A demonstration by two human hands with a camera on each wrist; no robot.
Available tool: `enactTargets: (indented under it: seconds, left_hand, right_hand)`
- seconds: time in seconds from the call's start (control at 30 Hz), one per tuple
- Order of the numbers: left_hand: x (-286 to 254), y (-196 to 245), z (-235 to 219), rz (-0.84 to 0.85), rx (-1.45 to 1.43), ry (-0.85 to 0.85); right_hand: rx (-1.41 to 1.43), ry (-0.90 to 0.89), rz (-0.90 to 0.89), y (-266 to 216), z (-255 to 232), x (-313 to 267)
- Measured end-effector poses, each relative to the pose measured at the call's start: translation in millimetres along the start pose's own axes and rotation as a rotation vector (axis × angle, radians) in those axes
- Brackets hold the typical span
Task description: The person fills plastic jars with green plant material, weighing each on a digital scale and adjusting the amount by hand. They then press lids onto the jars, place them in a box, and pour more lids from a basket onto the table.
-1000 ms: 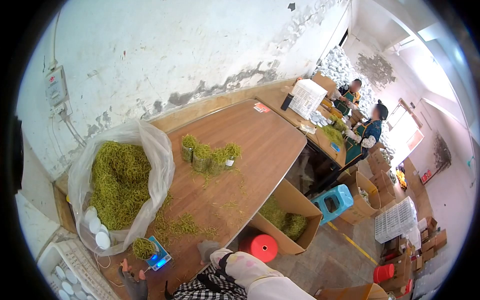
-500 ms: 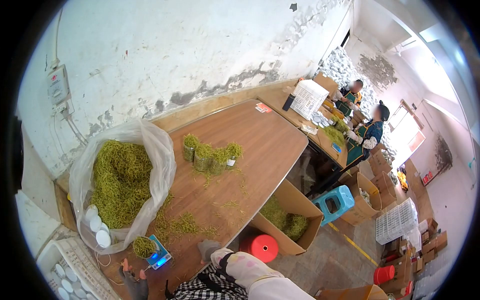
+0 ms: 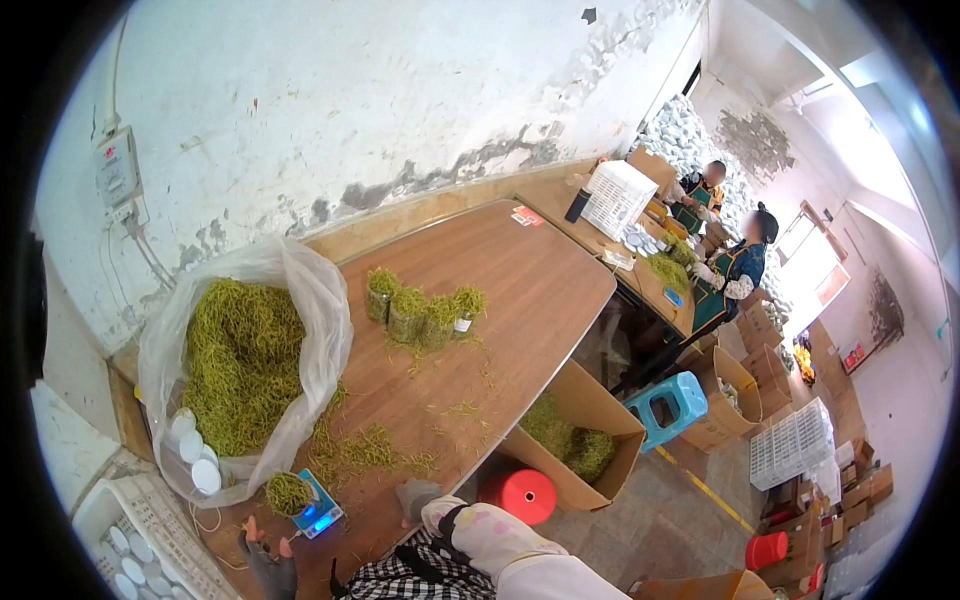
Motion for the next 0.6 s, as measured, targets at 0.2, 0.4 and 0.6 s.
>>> enactTargets:
  seconds: [0.2,0.4,0.6]
  left_hand:
    - [3.0,-1.6,6.4,0.013,0.062,0.046]
    - [12.3,8.6,3.0,0.189,0.11,0.052]
    - [-2.0,-13.8,-5.4,-0.066,-0.071,0.155]
  right_hand:
    - [-0.05,-0.008,-0.071,3.0,9.9,12.2]
    - [-0.14,0.205,-0.189,28.8,36.4,46.1]
    - [-0.003,0.148,-0.171,23.3,27.2,39.2]
Point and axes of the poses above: each hand's wrist, its own x-axis towards the middle knuckle, its own z-axis out of the palm, y = z × x, the point moved 4 cm from there along x, towards the middle knuckle
